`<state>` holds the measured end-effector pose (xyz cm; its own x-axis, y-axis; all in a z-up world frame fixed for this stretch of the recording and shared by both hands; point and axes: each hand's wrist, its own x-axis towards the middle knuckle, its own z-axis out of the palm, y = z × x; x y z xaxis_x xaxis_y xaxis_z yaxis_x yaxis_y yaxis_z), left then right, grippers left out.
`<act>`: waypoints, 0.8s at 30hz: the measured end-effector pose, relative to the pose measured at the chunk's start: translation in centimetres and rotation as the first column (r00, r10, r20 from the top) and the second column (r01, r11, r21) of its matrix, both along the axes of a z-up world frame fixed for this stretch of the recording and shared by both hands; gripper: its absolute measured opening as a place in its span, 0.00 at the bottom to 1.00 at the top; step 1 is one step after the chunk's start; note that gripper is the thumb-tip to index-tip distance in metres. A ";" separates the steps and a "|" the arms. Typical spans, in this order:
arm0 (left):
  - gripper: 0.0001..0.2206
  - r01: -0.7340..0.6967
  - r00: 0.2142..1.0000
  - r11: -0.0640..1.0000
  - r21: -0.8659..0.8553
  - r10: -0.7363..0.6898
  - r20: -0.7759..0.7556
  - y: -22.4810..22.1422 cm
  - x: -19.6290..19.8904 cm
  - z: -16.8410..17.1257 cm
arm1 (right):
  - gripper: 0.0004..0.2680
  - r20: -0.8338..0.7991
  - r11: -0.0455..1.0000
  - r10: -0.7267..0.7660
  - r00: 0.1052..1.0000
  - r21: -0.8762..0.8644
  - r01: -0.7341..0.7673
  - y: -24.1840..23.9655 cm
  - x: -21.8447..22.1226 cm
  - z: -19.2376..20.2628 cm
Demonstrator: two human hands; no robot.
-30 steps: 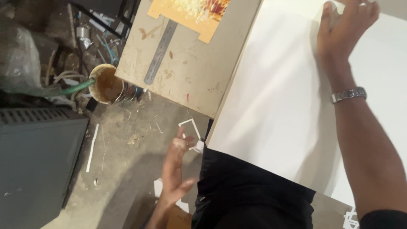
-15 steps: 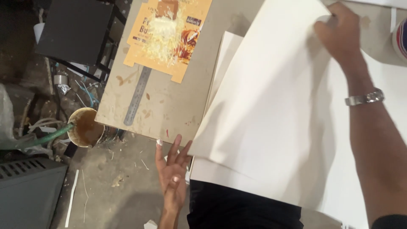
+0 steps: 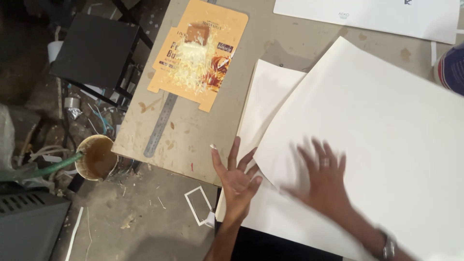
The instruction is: The person folds and aligns large sheets of white paper on a table, pressing along the edges to create creases and then unfolding them.
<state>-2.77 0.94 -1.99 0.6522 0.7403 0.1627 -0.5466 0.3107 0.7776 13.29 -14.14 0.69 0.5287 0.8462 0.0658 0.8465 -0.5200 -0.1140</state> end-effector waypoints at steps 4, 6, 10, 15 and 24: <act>0.55 0.040 0.996 0.996 -0.084 -0.034 0.079 -0.6 1.1 0.9 | 0.46 0.038 0.989 -0.147 0.988 0.035 0.145 -4.2 -5.0 -0.4; 0.55 0.058 0.993 0.994 -0.092 -0.048 0.111 -0.9 1.9 1.0 | 0.45 0.100 0.973 -0.233 0.967 0.033 0.230 -5.3 -4.9 -1.1; 0.50 0.112 0.988 0.986 -0.127 -0.098 0.115 -0.7 3.2 1.0 | 0.41 0.046 0.937 -0.251 0.967 -0.238 0.254 -7.5 -3.4 -3.6; 0.45 0.017 0.998 0.998 -0.066 -0.013 0.054 1.2 3.7 0.1 | 0.36 -0.011 0.899 -0.272 0.962 -0.359 0.250 -8.4 -4.1 -2.3; 0.35 0.205 0.973 0.969 -0.139 -0.186 0.134 10.9 11.4 5.6 | 0.30 -0.050 0.958 -0.285 0.957 0.012 0.286 -10.4 -3.3 -4.0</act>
